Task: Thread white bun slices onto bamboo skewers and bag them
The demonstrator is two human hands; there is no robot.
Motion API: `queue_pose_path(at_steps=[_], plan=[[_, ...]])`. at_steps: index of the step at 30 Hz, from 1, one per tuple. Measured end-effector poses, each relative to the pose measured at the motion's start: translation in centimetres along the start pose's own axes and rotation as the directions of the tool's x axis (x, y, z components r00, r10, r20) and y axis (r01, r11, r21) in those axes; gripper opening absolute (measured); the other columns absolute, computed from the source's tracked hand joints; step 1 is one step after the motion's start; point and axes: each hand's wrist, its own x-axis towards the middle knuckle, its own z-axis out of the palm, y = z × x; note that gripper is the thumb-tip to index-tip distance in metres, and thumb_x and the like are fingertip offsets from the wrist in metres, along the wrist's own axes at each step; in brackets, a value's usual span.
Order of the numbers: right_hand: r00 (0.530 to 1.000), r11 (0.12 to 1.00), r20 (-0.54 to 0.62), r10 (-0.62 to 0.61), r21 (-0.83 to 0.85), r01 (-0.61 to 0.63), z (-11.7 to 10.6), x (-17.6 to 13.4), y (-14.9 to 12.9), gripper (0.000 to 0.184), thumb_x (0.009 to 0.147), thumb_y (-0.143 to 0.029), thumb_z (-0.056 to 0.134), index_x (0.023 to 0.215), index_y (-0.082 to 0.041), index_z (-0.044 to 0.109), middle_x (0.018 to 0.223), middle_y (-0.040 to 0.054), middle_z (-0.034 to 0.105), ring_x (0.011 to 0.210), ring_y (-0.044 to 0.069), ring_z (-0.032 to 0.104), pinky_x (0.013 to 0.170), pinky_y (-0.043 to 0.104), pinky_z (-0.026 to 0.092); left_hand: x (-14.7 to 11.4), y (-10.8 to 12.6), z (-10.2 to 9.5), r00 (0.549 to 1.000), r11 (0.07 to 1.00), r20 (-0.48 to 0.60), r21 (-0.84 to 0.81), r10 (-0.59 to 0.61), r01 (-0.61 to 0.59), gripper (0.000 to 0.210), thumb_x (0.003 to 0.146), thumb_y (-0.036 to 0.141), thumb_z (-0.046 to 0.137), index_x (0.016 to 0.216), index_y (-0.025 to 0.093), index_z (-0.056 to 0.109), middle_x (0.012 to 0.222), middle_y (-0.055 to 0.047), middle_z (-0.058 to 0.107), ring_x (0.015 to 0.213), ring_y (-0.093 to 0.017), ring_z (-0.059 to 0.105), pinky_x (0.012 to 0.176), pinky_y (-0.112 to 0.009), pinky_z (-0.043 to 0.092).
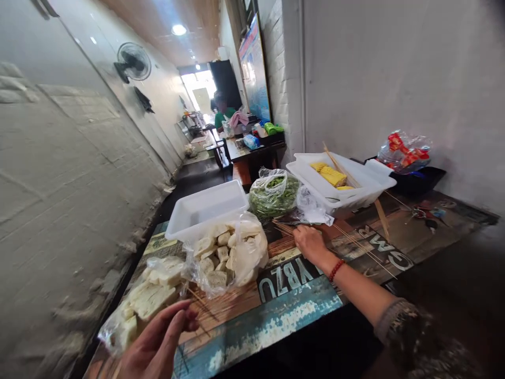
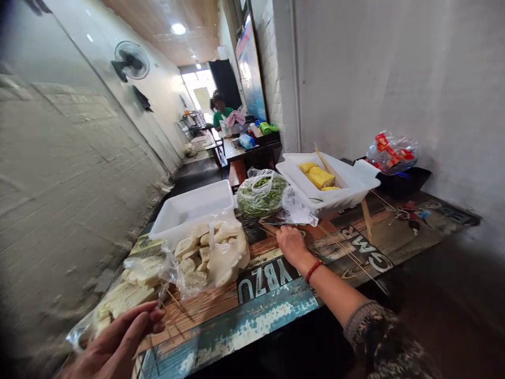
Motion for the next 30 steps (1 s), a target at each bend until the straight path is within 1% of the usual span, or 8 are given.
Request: queue_pose_path(at_steps=[3,8,13,17,20,22,25,30], plan=[[0.999,0.999,-0.030,-0.046,0.008,0.046,0.2,-0.4,0.3,0.011,0.094,-0.022,0.061,0.092,-0.014,0.068,0.094,0.0085,0.069,0.091,0.023,0.065,0.079,0.035,0.051,-0.5,0.9,1.0,0.999,0.995,0.030,-0.099,-0.019,0.022,0.043,0.071,0.055,0.072,0.094,0.018,0.073,0.076,-0.004,0.073,0.071,-0.020,0.068,0.068,-0.028,0.056],[0.987,0.989,-0.054,-0.151,-0.009,0.150,1.0,-0.7,1.0,0.013,0.092,-0.019,0.058,0.082,-0.017,0.066,0.083,0.0083,0.068,0.083,0.024,0.065,0.071,0.032,0.044,-1.5,1.2,3.2,0.999,0.958,0.039,-0.287,0.012,-0.001,0.030,0.081,0.044,0.067,0.090,0.016,0.071,0.071,-0.003,0.070,0.064,-0.015,0.063,0.065,-0.025,0.053],[0.974,0.976,-0.071,-0.214,-0.048,0.211,2.3,-1.0,1.7,0.011,0.092,-0.019,0.057,0.083,-0.018,0.064,0.082,0.0086,0.068,0.081,0.025,0.064,0.069,0.032,0.041,-2.9,0.2,4.7,0.996,0.942,0.088,-0.336,0.031,0.000,0.023,0.087,0.036,0.060,0.091,0.015,0.069,0.072,-0.003,0.069,0.063,-0.015,0.064,0.062,-0.026,0.053],[0.972,0.976,-0.084,-0.220,-0.026,0.218,2.9,-1.2,2.3,0.011,0.093,-0.026,0.057,0.090,-0.018,0.063,0.085,0.0074,0.069,0.080,0.024,0.065,0.070,0.032,0.041,-3.0,-0.4,5.2,0.981,0.969,-0.013,-0.148,0.196,-0.195,0.018,0.090,0.029,0.056,0.096,0.017,0.068,0.079,-0.005,0.070,0.067,-0.016,0.065,0.063,-0.028,0.053],[0.969,0.971,-0.074,-0.237,0.000,0.238,3.1,-1.1,2.6,0.013,0.094,-0.027,0.055,0.085,-0.020,0.063,0.081,0.0049,0.068,0.079,0.023,0.064,0.069,0.031,0.040,-2.2,-0.3,5.8,0.877,0.873,-0.061,0.143,0.477,-0.466,0.018,0.089,0.022,0.057,0.105,0.018,0.066,0.095,-0.008,0.070,0.086,-0.020,0.065,0.077,-0.033,0.052],[0.967,0.969,-0.073,-0.244,0.009,0.245,3.2,-1.1,2.6,0.014,0.094,-0.024,0.054,0.082,-0.020,0.062,0.079,0.0045,0.068,0.079,0.023,0.064,0.068,0.031,0.039,-1.5,0.1,6.5,0.813,0.776,0.013,0.288,0.582,-0.561,0.026,0.087,0.021,0.060,0.113,0.018,0.063,0.106,-0.010,0.068,0.099,-0.023,0.062,0.087,-0.038,0.050],[0.968,0.972,-0.089,-0.233,0.014,0.235,3.3,-1.2,2.6,0.014,0.093,-0.023,0.053,0.083,-0.020,0.062,0.080,0.0052,0.068,0.080,0.023,0.064,0.069,0.031,0.039,-0.9,0.7,7.8,0.796,0.701,0.212,0.384,0.566,-0.601,0.034,0.082,0.021,0.066,0.116,0.018,0.061,0.112,-0.012,0.068,0.103,-0.028,0.062,0.089,-0.044,0.050],[0.972,0.979,-0.119,-0.203,0.012,0.205,3.3,-1.7,2.4,0.017,0.094,-0.031,0.053,0.087,-0.020,0.064,0.083,0.0059,0.069,0.080,0.023,0.064,0.069,0.031,0.039,-1.9,0.7,9.4,0.723,0.672,0.453,0.303,0.522,-0.676,0.034,0.080,0.020,0.068,0.113,0.018,0.061,0.104,-0.008,0.071,0.096,-0.027,0.065,0.085,-0.046,0.051]])
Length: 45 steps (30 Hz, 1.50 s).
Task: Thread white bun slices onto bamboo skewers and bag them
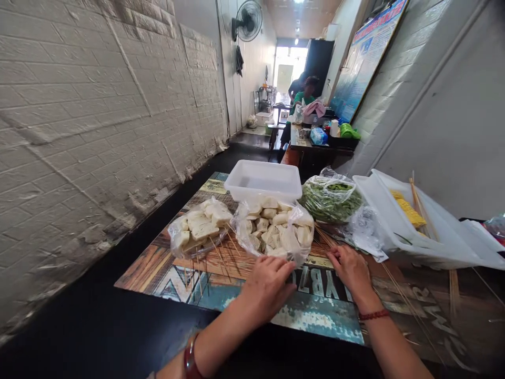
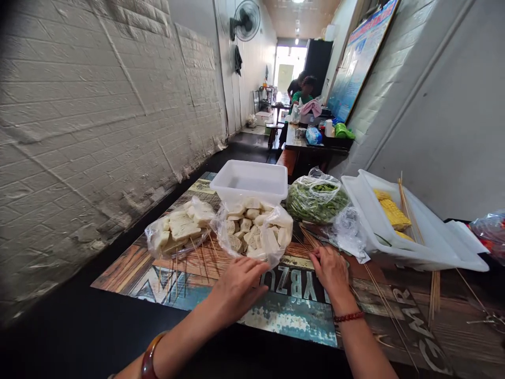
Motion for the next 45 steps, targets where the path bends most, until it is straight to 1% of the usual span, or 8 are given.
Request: queue_pose_path(at_steps=[13,18,23,26,29,33,38,45], plan=[[0.993,0.994,-0.044,0.106,0.014,-0.106,0.2,-0.1,-2.3,0.014,0.091,-0.021,0.053,0.080,-0.018,0.061,0.077,0.0094,0.064,0.078,0.027,0.060,0.069,0.035,0.038,-6.9,-3.7,-3.5,0.956,0.989,-0.284,-0.142,-0.074,0.035,0.020,0.091,0.023,0.057,0.109,0.018,0.065,0.100,-0.010,0.072,0.093,-0.022,0.066,0.082,-0.037,0.053],[0.970,0.973,-0.156,0.187,0.168,-0.161,-0.9,0.0,-3.5,0.018,0.096,-0.024,0.046,0.094,-0.015,0.061,0.089,0.0139,0.066,0.087,0.029,0.059,0.080,0.040,0.042,-7.6,-5.4,-3.7,0.953,0.984,-0.294,-0.174,-0.076,0.025,0.018,0.091,0.022,0.055,0.105,0.019,0.067,0.098,-0.009,0.073,0.092,-0.022,0.068,0.082,-0.035,0.054],[0.904,0.878,-0.293,0.310,0.454,-0.154,-4.3,1.0,-5.0,0.026,0.096,-0.029,0.045,0.107,-0.016,0.063,0.107,0.0164,0.063,0.104,0.031,0.055,0.090,0.043,0.042,-6.7,-7.6,-5.2,0.940,0.985,-0.327,-0.170,-0.093,0.039,0.020,0.091,0.022,0.054,0.105,0.019,0.068,0.097,-0.010,0.073,0.091,-0.021,0.068,0.081,-0.034,0.054],[0.816,0.721,-0.330,0.474,0.677,-0.146,-6.4,1.1,-6.3,0.028,0.094,-0.039,0.047,0.103,-0.018,0.062,0.101,0.0135,0.062,0.097,0.028,0.056,0.079,0.040,0.047,-5.5,-8.3,-5.9,0.943,0.989,-0.320,-0.145,-0.088,0.043,0.020,0.091,0.024,0.053,0.104,0.019,0.068,0.101,-0.010,0.072,0.092,-0.022,0.068,0.082,-0.035,0.054],[0.751,0.460,-0.226,0.620,0.881,-0.114,-7.8,0.0,-8.3,0.030,0.091,-0.049,0.051,0.098,-0.021,0.059,0.078,0.0017,0.057,0.063,0.016,0.053,0.049,0.026,0.042,-3.6,-8.5,-6.0,0.960,0.994,-0.270,-0.101,-0.067,0.041,0.021,0.091,0.024,0.052,0.104,0.020,0.069,0.102,-0.009,0.072,0.091,-0.022,0.068,0.083,-0.035,0.053],[0.738,0.096,-0.023,0.674,0.994,-0.057,-7.6,-2.4,-12.0,0.031,0.081,-0.052,0.065,0.088,-0.023,0.056,0.065,-0.0065,0.047,0.049,0.009,0.043,0.038,0.018,0.032,0.1,-8.2,-5.6,0.989,1.000,-0.150,-0.006,0.007,-0.008,0.023,0.091,0.019,0.048,0.101,0.019,0.069,0.096,-0.009,0.071,0.086,-0.021,0.067,0.080,-0.033,0.051],[0.745,-0.257,0.195,0.638,0.966,-0.032,-5.3,-3.7,-14.9,0.031,0.077,-0.046,0.070,0.077,-0.022,0.051,0.061,-0.0079,0.046,0.042,0.006,0.037,0.033,0.015,0.028,4.3,-7.6,-4.7,0.999,0.997,0.035,0.065,0.025,-0.027,0.021,0.089,0.017,0.050,0.095,0.018,0.070,0.093,-0.009,0.071,0.085,-0.022,0.067,0.076,-0.033,0.049],[0.762,-0.480,0.340,0.551,0.876,-0.044,-3.8,-3.2,-14.1,0.031,0.076,-0.039,0.071,0.067,-0.021,0.047,0.055,-0.0097,0.045,0.038,0.004,0.034,0.034,0.015,0.027,7.2,-6.3,-3.2,0.991,0.995,0.113,0.074,-0.074,0.066,0.019,0.089,0.021,0.050,0.091,0.019,0.069,0.091,-0.006,0.069,0.084,-0.019,0.065,0.075,-0.029,0.047]])
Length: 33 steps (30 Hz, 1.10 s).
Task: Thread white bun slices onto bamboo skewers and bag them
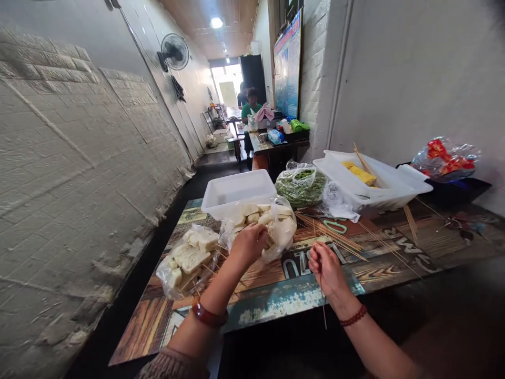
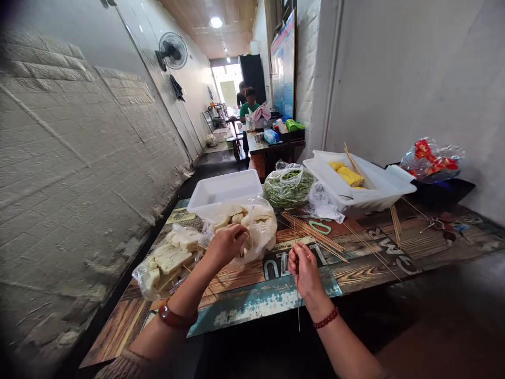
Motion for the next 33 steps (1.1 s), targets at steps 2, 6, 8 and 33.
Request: queue_pose_path(at_steps=[2,6,8,33], plan=[[1.000,1.000,0.001,0.015,0.001,-0.015,0.0,0.0,0.1,0.030,0.075,-0.039,0.073,0.069,-0.020,0.050,0.056,-0.0091,0.048,0.039,0.005,0.037,0.035,0.015,0.028,0.7,0.7,0.3,1.000,0.999,0.013,0.032,-0.024,0.023,0.018,0.088,0.022,0.052,0.093,0.019,0.069,0.091,-0.007,0.068,0.083,-0.020,0.065,0.074,-0.030,0.046],[1.000,1.000,-0.002,0.012,-0.016,-0.012,0.1,-0.3,0.4,0.030,0.075,-0.040,0.076,0.072,-0.020,0.054,0.057,-0.0083,0.050,0.041,0.005,0.038,0.035,0.015,0.030,1.7,2.0,1.0,0.999,0.993,0.006,0.107,-0.051,0.050,0.019,0.087,0.023,0.053,0.099,0.018,0.067,0.097,-0.012,0.066,0.088,-0.026,0.065,0.075,-0.035,0.047],[1.000,1.000,-0.005,0.003,-0.022,-0.003,0.1,-0.4,0.5,0.031,0.074,-0.042,0.077,0.072,-0.020,0.055,0.056,-0.0081,0.050,0.040,0.005,0.038,0.035,0.015,0.029,1.8,2.3,1.3,0.999,0.989,-0.014,0.140,-0.046,0.048,0.019,0.086,0.024,0.054,0.097,0.016,0.067,0.098,-0.015,0.065,0.090,-0.029,0.064,0.077,-0.038,0.047],[0.999,0.995,0.024,-0.027,-0.094,0.029,-0.6,-2.0,0.7,0.030,0.076,-0.039,0.077,0.078,-0.021,0.053,0.060,-0.0095,0.046,0.043,0.004,0.036,0.037,0.013,0.031,-8.1,0.1,0.5,0.841,-0.201,0.047,-0.977,-0.539,-0.074,0.044,0.062,0.028,0.085,0.100,0.014,0.068,0.088,-0.002,0.066,0.070,-0.011,0.059,0.061,-0.021,0.050]])
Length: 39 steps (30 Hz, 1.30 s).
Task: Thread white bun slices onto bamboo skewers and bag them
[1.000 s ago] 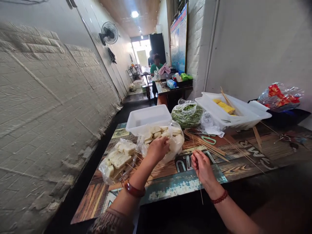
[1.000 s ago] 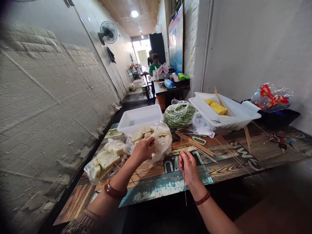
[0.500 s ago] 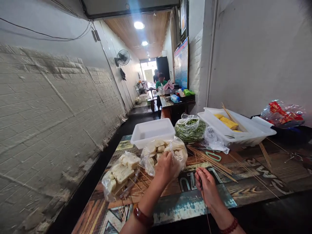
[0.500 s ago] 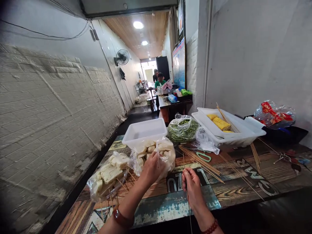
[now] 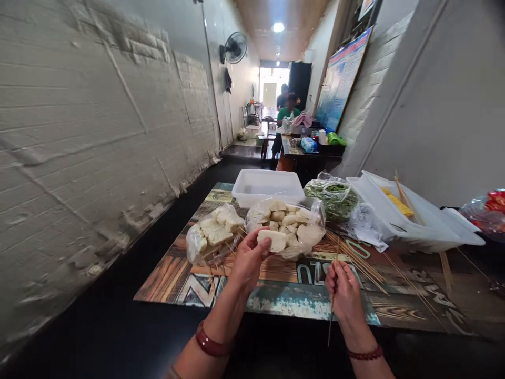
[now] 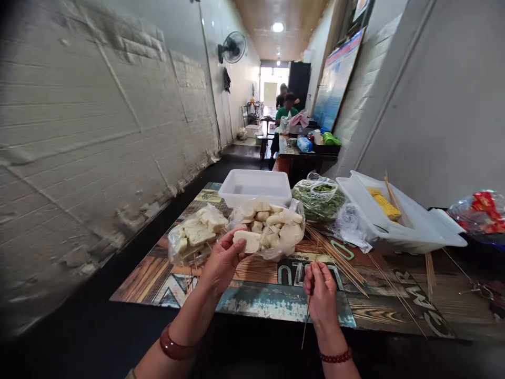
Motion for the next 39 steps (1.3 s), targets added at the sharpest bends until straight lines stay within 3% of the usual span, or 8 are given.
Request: queue_pose_path(at_steps=[5,9,13,19,22,25,34,39], plan=[[0.995,0.999,0.092,0.036,-0.030,-0.033,1.3,-3.2,-1.8,0.026,0.078,-0.039,0.077,0.085,-0.021,0.060,0.060,-0.0088,0.048,0.043,0.003,0.037,0.038,0.012,0.031,-2.6,1.3,-1.1,0.999,0.998,0.034,-0.047,-0.030,0.031,0.043,0.064,0.026,0.085,0.102,0.016,0.067,0.091,-0.003,0.067,0.079,-0.015,0.064,0.068,-0.026,0.056],[0.961,0.970,0.260,0.094,-0.239,-0.030,3.1,-6.3,-2.1,0.024,0.085,-0.043,0.069,0.093,-0.021,0.063,0.055,-0.0079,0.049,0.041,0.005,0.038,0.037,0.014,0.029,-3.3,1.1,-2.2,0.999,0.999,0.012,-0.031,-0.030,0.030,0.045,0.066,0.027,0.083,0.105,0.018,0.062,0.093,-0.002,0.065,0.077,-0.015,0.064,0.065,-0.026,0.056],[0.932,0.874,0.346,0.108,-0.480,0.077,4.2,-7.2,-1.0,0.031,0.093,-0.045,0.058,0.108,-0.019,0.064,0.056,-0.0064,0.049,0.045,0.009,0.041,0.042,0.019,0.033,-3.9,0.3,-3.4,0.999,0.968,0.040,0.250,0.013,-0.022,0.056,0.074,0.029,0.076,0.125,0.019,0.054,0.093,-0.003,0.066,0.078,-0.015,0.063,0.066,-0.024,0.053],[0.899,0.755,0.438,0.006,-0.591,0.283,5.3,-5.4,0.2,0.028,0.090,-0.040,0.060,0.107,-0.018,0.065,0.069,-0.0026,0.053,0.061,0.014,0.049,0.058,0.025,0.041,-5.2,0.0,-3.9,0.937,0.562,0.331,0.756,0.115,-0.336,0.061,0.083,0.021,0.062,0.141,0.020,0.043,0.097,-0.006,0.067,0.082,-0.018,0.063,0.078,-0.031,0.051],[0.877,0.719,0.481,0.009,-0.612,0.329,5.7,-5.2,0.8,0.026,0.086,-0.037,0.065,0.103,-0.018,0.067,0.076,-0.0010,0.054,0.062,0.014,0.050,0.058,0.026,0.041,-5.4,0.3,-3.8,0.884,0.377,0.460,0.806,0.088,-0.457,0.067,0.085,0.018,0.059,0.147,0.024,0.035,0.117,-0.010,0.065,0.104,-0.022,0.063,0.094,-0.039,0.049],[0.868,0.766,0.489,0.083,-0.589,0.258,5.7,-5.4,1.2,0.027,0.083,-0.038,0.068,0.102,-0.018,0.067,0.078,-0.0007,0.055,0.060,0.013,0.048,0.056,0.026,0.040,-5.4,0.5,-3.6,0.820,0.307,0.570,0.772,0.054,-0.557,0.073,0.086,0.016,0.057,0.151,0.026,0.025,0.135,-0.013,0.056,0.118,-0.024,0.058,0.101,-0.043,0.046],[0.796,0.915,0.525,0.302,-0.395,-0.086,5.7,-5.7,0.3,0.030,0.080,-0.040,0.075,0.098,-0.018,0.068,0.087,0.0019,0.065,0.077,0.016,0.057,0.072,0.027,0.045,-5.7,0.9,-2.9,0.763,0.293,0.645,0.737,-0.036,-0.610,0.084,0.084,0.013,0.061,0.153,0.029,0.017,0.142,-0.013,0.051,0.125,-0.024,0.054,0.105,-0.043,0.044],[0.843,0.918,0.441,0.309,-0.370,-0.143,6.0,-6.1,0.0,0.029,0.077,-0.043,0.077,0.082,-0.017,0.065,0.069,-0.0030,0.057,0.057,0.009,0.045,0.051,0.019,0.037,-5.7,0.8,-2.8,0.842,0.490,0.538,0.746,-0.045,-0.451,0.082,0.076,0.016,0.072,0.148,0.029,0.035,0.127,-0.011,0.061,0.106,-0.024,0.063,0.095,-0.041,0.050]])
